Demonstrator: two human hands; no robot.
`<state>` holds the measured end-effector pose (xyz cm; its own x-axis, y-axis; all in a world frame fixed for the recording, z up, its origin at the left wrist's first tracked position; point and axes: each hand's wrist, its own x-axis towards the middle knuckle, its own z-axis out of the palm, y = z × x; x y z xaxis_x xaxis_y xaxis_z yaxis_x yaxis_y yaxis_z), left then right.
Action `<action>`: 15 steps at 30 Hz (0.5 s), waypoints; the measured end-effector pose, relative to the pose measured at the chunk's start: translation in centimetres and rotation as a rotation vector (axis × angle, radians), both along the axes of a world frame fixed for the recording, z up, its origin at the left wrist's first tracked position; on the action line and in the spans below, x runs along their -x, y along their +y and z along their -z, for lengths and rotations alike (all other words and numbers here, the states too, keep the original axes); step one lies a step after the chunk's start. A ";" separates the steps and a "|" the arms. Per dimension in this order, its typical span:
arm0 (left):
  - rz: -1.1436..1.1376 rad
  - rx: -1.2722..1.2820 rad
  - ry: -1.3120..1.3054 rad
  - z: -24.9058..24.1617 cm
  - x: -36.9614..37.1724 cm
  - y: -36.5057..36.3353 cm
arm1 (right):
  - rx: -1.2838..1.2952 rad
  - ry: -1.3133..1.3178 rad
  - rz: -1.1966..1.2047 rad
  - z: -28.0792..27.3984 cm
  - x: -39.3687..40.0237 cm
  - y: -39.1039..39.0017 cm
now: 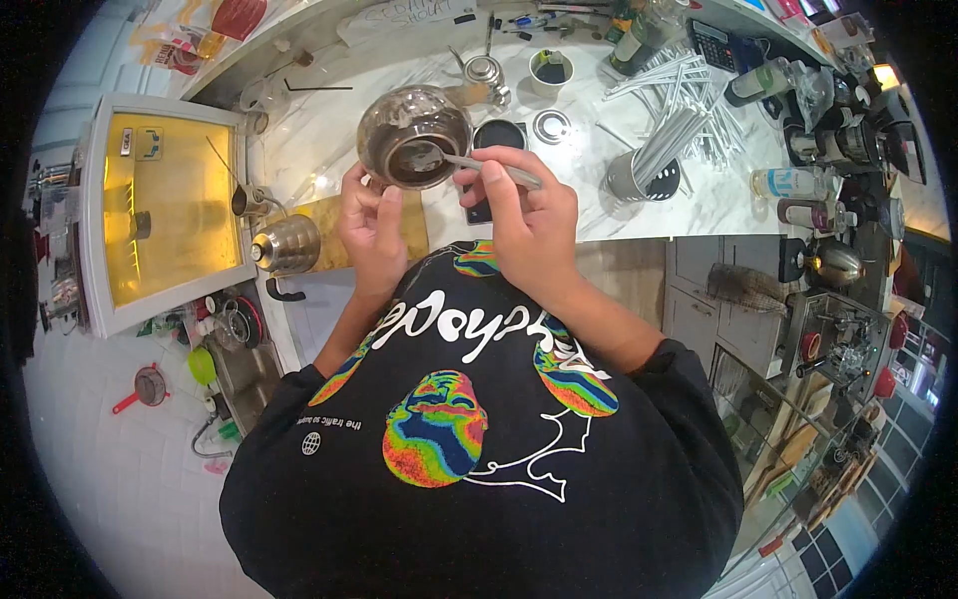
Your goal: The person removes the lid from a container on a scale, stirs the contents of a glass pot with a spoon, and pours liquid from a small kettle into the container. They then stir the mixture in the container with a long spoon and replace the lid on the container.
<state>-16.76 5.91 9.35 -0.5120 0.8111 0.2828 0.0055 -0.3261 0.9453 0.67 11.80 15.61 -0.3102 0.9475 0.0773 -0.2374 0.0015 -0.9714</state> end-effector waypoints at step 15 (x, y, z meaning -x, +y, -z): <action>0.051 0.087 -0.013 1.8 1.7 0.7 | 0.051 -0.032 0.083 1.6 1.9 1.0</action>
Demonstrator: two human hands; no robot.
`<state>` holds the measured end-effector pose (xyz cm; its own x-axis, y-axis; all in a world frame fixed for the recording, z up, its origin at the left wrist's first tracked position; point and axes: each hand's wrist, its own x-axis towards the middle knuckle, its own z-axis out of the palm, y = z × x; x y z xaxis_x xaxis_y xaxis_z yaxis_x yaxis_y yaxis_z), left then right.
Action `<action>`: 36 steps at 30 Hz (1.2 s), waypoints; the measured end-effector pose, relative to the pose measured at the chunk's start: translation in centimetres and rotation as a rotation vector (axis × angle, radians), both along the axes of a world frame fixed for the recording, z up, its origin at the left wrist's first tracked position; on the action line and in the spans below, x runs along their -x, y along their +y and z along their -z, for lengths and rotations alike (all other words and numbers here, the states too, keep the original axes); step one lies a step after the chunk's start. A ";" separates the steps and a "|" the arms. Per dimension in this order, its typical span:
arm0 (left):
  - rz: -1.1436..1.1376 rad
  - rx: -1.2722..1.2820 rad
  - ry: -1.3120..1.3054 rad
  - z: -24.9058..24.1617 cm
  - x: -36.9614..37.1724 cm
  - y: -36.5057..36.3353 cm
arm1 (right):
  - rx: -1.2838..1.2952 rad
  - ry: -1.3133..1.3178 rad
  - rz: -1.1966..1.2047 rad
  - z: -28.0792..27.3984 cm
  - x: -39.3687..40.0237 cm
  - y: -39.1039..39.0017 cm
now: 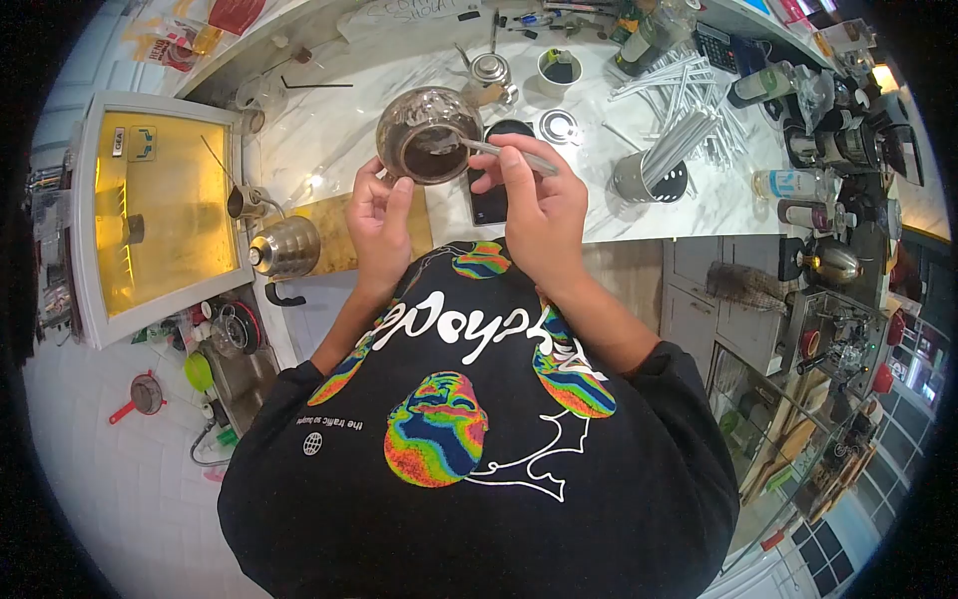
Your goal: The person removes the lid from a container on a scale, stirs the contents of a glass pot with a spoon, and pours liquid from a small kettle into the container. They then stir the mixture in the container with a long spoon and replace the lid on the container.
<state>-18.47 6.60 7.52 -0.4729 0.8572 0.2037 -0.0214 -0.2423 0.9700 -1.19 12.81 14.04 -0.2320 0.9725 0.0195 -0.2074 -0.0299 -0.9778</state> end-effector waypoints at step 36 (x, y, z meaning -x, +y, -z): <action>-0.049 0.082 -0.346 2.8 1.5 -0.1 | -0.255 -0.331 0.182 7.8 -4.6 3.8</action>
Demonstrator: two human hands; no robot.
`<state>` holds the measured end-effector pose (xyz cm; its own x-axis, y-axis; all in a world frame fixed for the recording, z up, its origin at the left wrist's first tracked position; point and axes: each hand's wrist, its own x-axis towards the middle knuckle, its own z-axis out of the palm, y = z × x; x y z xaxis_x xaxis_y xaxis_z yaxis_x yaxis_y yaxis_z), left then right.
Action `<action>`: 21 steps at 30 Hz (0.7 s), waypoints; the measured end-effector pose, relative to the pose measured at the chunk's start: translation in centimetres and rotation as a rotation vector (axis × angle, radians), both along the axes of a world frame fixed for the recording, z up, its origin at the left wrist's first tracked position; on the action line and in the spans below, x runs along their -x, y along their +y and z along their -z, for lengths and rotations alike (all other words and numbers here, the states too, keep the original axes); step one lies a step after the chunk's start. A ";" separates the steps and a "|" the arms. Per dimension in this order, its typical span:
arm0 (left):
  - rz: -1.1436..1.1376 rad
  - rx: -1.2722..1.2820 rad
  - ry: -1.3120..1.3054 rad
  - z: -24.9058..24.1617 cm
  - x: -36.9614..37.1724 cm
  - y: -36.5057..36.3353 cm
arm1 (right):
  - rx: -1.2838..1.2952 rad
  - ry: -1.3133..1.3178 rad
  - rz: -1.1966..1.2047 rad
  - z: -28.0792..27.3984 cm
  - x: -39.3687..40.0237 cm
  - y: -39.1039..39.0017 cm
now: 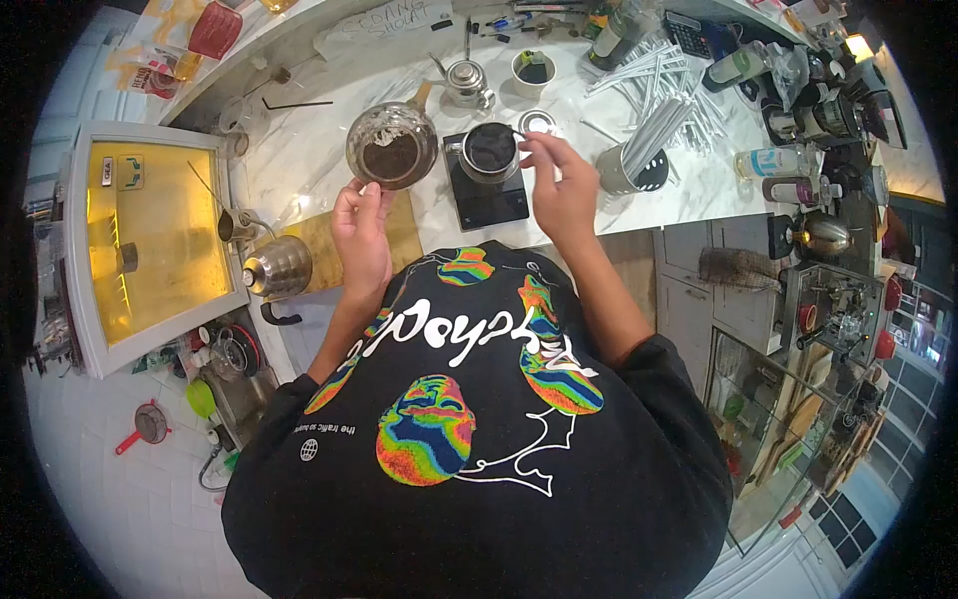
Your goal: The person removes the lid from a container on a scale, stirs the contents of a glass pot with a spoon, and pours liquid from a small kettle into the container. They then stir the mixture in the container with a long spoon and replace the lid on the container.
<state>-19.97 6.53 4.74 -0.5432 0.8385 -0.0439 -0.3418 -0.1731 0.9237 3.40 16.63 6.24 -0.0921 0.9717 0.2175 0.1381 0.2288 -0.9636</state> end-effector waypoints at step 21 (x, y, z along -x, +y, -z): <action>0.058 -0.321 0.244 -0.2 0.0 -1.5 | -0.545 -0.089 -0.321 -10.8 2.8 -5.4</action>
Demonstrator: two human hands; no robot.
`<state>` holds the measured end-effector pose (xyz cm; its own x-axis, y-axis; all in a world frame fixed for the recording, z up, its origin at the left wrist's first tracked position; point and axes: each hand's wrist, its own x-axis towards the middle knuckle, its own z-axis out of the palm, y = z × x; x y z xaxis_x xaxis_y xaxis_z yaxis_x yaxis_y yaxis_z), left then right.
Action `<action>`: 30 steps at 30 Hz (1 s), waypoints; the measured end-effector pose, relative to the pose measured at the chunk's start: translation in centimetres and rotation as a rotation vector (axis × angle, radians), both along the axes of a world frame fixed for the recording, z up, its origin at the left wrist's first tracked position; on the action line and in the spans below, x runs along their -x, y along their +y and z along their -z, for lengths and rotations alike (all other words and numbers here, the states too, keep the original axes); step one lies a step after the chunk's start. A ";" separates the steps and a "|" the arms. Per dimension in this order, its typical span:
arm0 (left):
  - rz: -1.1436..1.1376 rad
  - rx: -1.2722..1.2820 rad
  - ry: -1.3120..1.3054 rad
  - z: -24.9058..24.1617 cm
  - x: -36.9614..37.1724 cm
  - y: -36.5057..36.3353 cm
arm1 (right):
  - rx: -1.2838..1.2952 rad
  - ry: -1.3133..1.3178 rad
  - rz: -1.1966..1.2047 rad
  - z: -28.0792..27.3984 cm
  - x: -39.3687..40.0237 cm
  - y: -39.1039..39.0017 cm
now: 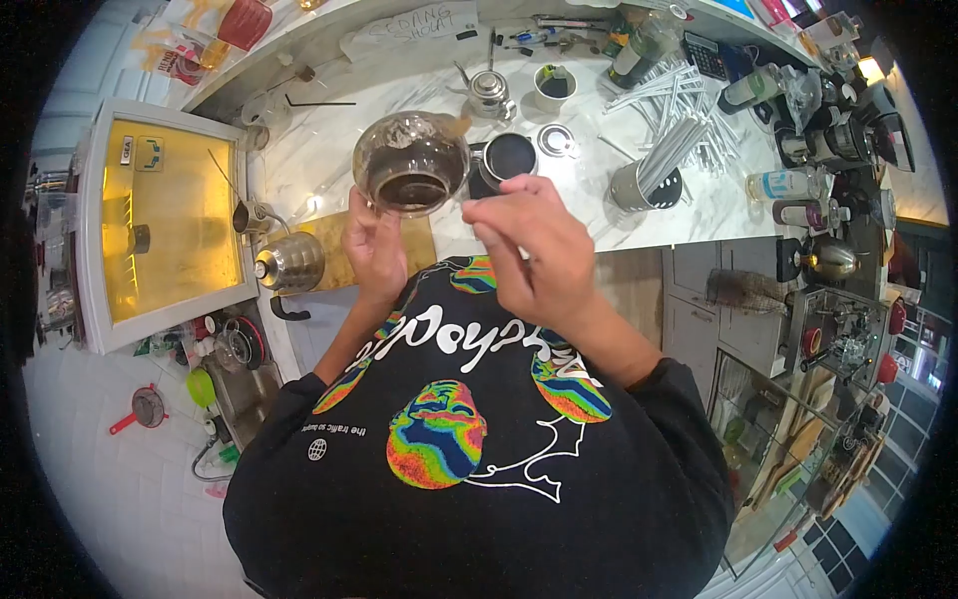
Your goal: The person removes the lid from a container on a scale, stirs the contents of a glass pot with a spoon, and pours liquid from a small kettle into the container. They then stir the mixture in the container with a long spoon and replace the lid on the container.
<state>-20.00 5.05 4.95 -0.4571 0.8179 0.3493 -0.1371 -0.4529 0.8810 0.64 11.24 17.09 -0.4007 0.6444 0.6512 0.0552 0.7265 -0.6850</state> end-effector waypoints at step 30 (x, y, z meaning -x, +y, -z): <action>-0.029 -0.056 0.181 -3.6 -0.3 -0.3 | 0.034 -0.055 -0.048 2.0 2.0 -0.9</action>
<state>-19.71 4.77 8.59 -0.4058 0.7825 0.4723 0.0353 -0.5030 0.8636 -1.31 10.38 15.05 -0.4668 0.6451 0.6050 0.0592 0.7053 -0.7064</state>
